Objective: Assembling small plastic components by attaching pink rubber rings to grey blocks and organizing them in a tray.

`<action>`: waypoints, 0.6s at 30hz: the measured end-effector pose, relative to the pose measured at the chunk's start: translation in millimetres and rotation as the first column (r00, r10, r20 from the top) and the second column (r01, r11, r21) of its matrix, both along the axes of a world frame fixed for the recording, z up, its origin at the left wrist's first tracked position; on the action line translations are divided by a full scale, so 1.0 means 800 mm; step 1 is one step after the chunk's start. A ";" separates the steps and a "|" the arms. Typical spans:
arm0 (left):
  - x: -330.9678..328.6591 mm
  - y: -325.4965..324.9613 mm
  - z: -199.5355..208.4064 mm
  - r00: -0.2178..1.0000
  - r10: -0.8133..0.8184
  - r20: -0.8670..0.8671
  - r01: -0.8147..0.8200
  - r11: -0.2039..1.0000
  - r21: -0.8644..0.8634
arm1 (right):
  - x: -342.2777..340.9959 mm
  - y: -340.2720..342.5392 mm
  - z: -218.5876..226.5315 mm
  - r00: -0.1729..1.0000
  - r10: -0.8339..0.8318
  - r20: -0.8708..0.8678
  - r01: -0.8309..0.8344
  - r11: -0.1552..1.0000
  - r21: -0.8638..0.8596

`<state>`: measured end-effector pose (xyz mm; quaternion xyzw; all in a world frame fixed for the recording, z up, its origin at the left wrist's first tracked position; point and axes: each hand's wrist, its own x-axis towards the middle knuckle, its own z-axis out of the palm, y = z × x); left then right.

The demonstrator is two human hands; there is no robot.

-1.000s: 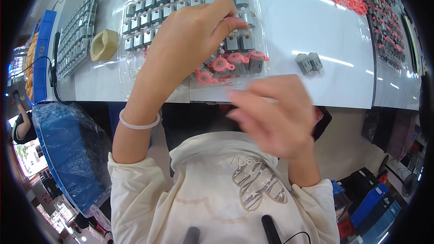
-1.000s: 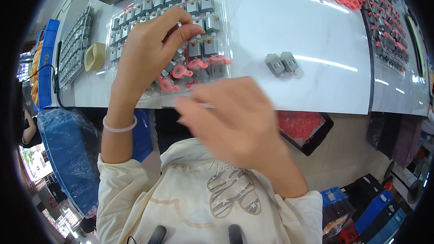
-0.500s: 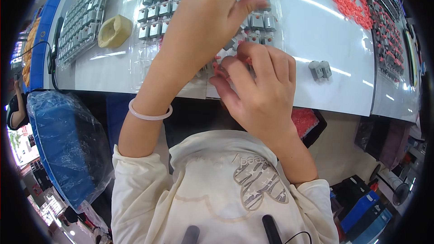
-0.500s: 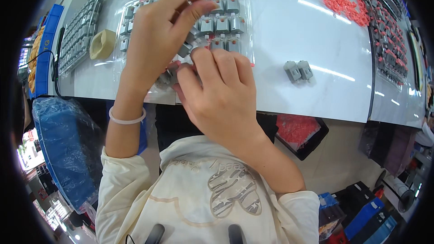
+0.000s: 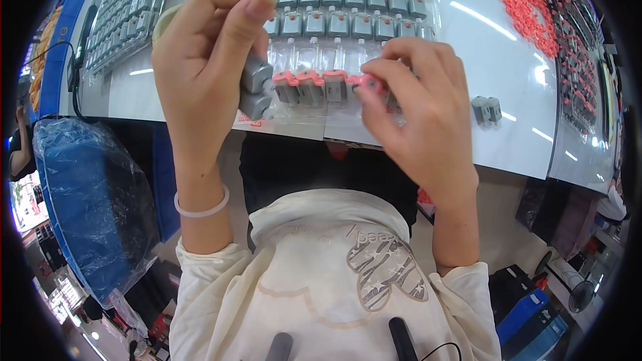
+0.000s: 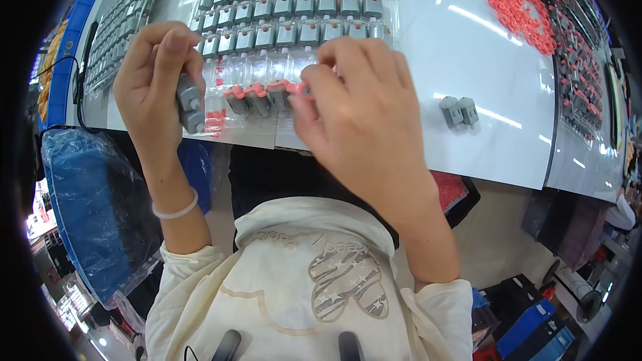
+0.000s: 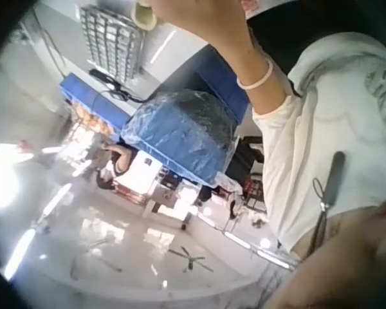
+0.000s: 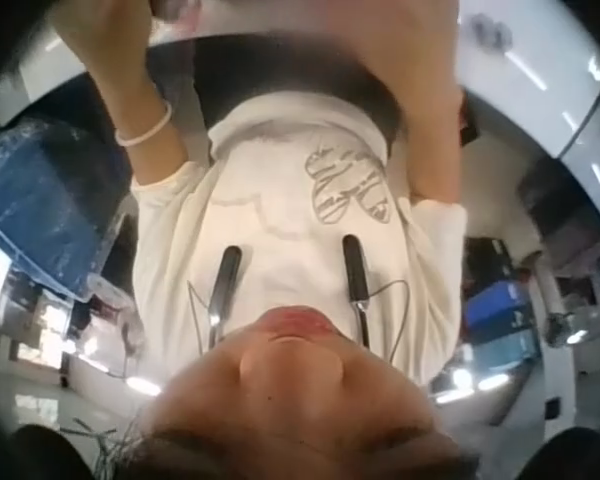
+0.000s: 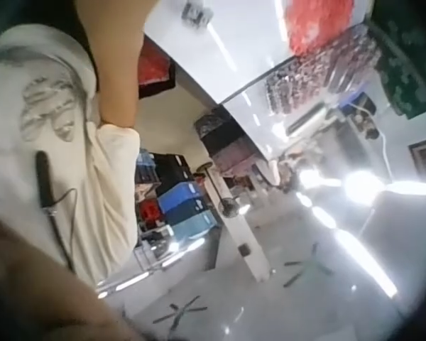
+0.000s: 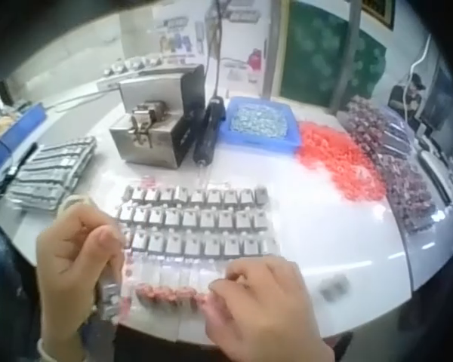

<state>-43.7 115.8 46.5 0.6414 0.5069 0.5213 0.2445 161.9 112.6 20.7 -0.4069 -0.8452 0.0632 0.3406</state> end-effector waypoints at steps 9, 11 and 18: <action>-0.005 -0.030 -0.021 0.955 -0.051 0.291 0.078 0.994 -0.082 | 0.002 0.005 0.001 1.000 -0.004 -0.010 0.003 0.987 -0.161; -0.008 -0.034 -0.022 0.942 -0.060 0.331 0.112 0.984 -0.140 | 0.005 0.007 -0.001 0.999 0.026 0.032 -0.023 0.994 -0.105; -0.014 -0.041 -0.032 0.927 -0.058 0.372 0.127 0.978 -0.164 | 0.009 -0.003 0.003 0.996 0.034 0.087 -0.020 0.989 -0.148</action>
